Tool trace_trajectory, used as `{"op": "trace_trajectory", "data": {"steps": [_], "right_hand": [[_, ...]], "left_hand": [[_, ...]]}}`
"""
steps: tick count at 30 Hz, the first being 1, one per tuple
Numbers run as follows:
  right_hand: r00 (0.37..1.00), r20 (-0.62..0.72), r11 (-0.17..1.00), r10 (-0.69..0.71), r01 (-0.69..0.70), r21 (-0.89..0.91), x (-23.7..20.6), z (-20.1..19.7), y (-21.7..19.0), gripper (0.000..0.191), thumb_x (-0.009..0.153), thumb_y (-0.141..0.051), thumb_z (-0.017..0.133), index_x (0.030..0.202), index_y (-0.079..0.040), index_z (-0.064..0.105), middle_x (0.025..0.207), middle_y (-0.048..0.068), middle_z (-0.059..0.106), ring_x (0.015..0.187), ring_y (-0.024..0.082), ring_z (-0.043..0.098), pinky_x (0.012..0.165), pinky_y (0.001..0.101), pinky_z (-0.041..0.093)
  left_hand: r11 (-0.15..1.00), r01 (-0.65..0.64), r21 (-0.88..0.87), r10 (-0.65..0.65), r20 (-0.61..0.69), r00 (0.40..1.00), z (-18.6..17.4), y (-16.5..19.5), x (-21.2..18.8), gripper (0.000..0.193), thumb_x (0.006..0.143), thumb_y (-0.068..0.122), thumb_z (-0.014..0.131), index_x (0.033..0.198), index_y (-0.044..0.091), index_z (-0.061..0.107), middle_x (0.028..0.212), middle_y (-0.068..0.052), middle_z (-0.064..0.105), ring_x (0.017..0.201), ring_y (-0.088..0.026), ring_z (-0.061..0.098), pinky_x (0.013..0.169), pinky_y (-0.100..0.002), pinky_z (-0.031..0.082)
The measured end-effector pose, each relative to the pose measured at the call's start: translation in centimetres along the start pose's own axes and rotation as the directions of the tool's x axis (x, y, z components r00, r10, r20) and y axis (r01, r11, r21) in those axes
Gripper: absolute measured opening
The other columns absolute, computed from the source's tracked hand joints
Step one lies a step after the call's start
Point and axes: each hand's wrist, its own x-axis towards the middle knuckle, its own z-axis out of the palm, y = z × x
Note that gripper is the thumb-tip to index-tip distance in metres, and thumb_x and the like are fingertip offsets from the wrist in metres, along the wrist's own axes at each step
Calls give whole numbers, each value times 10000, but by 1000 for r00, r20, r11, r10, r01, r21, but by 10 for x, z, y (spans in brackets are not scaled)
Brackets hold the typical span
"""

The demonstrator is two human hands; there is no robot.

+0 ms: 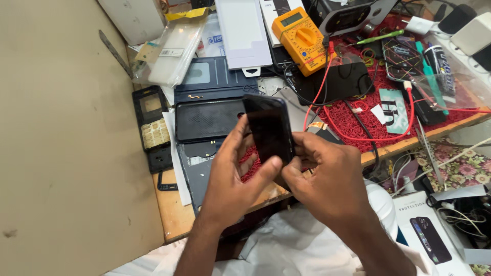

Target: The person disassembles a smartphone by prying open the back cover and removing the battery. They then reassemble the device by placing the battery back inside and snapping the back cover into place. The person uses a metal prying tool to separate the casing and handles the phone and battery throughout.

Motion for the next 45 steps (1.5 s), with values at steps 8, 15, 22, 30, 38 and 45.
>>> {"op": "trace_trajectory", "data": {"steps": [8,15,22,30,38,45], "right_hand": [[984,-52,985,-170,167,-52,-9,8,-2,318,794,-58,742,1107,-4,731,841,152,775,708,196,790,608,308,587],[980,-87,982,-181,175,-71,-13,11,-6,308,804,-86,755,1101,-11,722,844,161,757,698,229,776,596,321,582],[981,-83,984,-177,174,-47,-17,13,-5,319,805,-75,751,1117,-13,717,866,157,754,709,241,767,593,335,578],[982,37,982,-184,182,56,-11,1,-5,339,813,-61,730,1147,-4,713,873,134,778,756,185,797,679,304,611],[981,102,973,-163,143,184,-15,0,1,306,830,-68,745,1127,3,733,950,112,810,830,154,819,730,277,636],[983,93,978,-161,146,148,-14,5,-4,289,822,-78,738,1102,-11,744,925,117,801,782,183,814,699,289,629]], "left_hand": [[989,41,144,-23,-128,992,7,7,2,785,861,85,750,1539,-58,381,1421,-151,628,1317,-203,620,1085,-349,520],[971,26,237,24,-205,978,8,5,1,888,830,96,770,1553,-94,291,1381,-164,655,1263,-202,659,1029,-342,563],[980,-47,195,88,-207,974,6,0,1,840,800,31,780,1529,-99,382,1348,-181,669,1231,-213,681,1045,-339,596],[996,-72,61,84,-233,969,5,-8,0,814,793,-44,774,1515,-83,402,1370,-188,628,1257,-214,643,1034,-356,611],[996,-64,-56,54,-165,985,-15,-23,-3,851,815,-83,746,1554,-70,324,1441,-201,554,1321,-257,597,1035,-387,611],[991,-72,-111,60,-105,993,-28,-30,-4,848,827,-90,731,1564,-69,313,1461,-202,548,1346,-279,587,1059,-389,585]]}}
